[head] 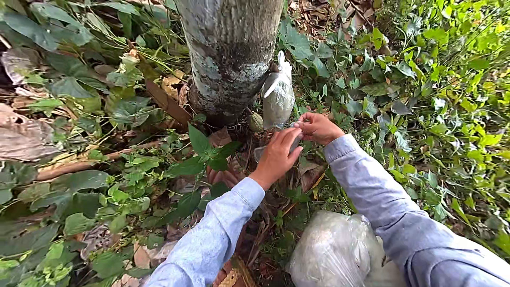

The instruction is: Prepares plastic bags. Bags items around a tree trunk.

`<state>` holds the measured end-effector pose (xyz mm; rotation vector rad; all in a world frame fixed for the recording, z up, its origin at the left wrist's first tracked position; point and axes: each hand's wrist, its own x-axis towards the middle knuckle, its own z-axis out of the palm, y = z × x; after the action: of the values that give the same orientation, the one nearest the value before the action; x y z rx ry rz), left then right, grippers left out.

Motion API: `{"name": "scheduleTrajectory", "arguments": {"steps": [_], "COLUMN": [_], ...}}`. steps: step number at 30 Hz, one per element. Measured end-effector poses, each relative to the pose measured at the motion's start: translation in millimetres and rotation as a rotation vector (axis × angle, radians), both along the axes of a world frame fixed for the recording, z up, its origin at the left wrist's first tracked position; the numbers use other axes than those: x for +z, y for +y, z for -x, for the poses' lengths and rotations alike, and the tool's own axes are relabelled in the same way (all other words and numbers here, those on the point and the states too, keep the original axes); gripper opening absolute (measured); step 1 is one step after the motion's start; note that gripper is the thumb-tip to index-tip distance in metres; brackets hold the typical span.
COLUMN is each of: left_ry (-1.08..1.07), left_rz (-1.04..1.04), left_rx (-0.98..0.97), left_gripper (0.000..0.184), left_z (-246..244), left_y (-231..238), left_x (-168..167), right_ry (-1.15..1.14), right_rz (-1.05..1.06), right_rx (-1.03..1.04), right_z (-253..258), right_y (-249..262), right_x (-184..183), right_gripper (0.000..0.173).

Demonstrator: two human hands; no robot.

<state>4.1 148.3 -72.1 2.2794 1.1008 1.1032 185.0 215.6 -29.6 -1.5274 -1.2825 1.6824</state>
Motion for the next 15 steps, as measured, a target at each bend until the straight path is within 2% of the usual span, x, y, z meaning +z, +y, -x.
{"name": "scheduleTrajectory", "arguments": {"steps": [3, 6, 9, 11, 13, 15], "left_ry": [-0.111, -0.098, -0.028, -0.005, -0.013, -0.008], "left_rz": [0.073, 0.097, 0.362, 0.400, 0.299, 0.168], "left_rx": [0.020, 0.093, 0.207, 0.239, 0.220, 0.089], "left_gripper": [0.033, 0.037, 0.047, 0.039, 0.020, 0.014], "left_z": [8.2, 19.9, 35.7, 48.2, 60.6, 76.4], "left_y": [4.0, 0.2, -1.7, -0.8, -1.4, -3.4], "left_x": [-3.4, 2.4, 25.1, 29.5, 27.9, 17.5], "right_ry": [0.250, 0.482, 0.529, 0.333, -0.060, -0.337], "right_rz": [-0.014, -0.015, -0.049, -0.178, -0.424, -0.653], "right_rx": [0.062, 0.096, 0.047, 0.080, 0.210, 0.363], "right_z": [9.4, 15.4, 27.1, 39.0, 52.4, 65.7], "right_y": [-3.8, -4.3, -5.3, -9.1, -14.9, -24.3], "right_x": [9.2, 7.5, 2.5, 5.5, 17.4, 24.0], "right_gripper": [0.012, 0.024, 0.032, 0.028, 0.024, 0.030]}}
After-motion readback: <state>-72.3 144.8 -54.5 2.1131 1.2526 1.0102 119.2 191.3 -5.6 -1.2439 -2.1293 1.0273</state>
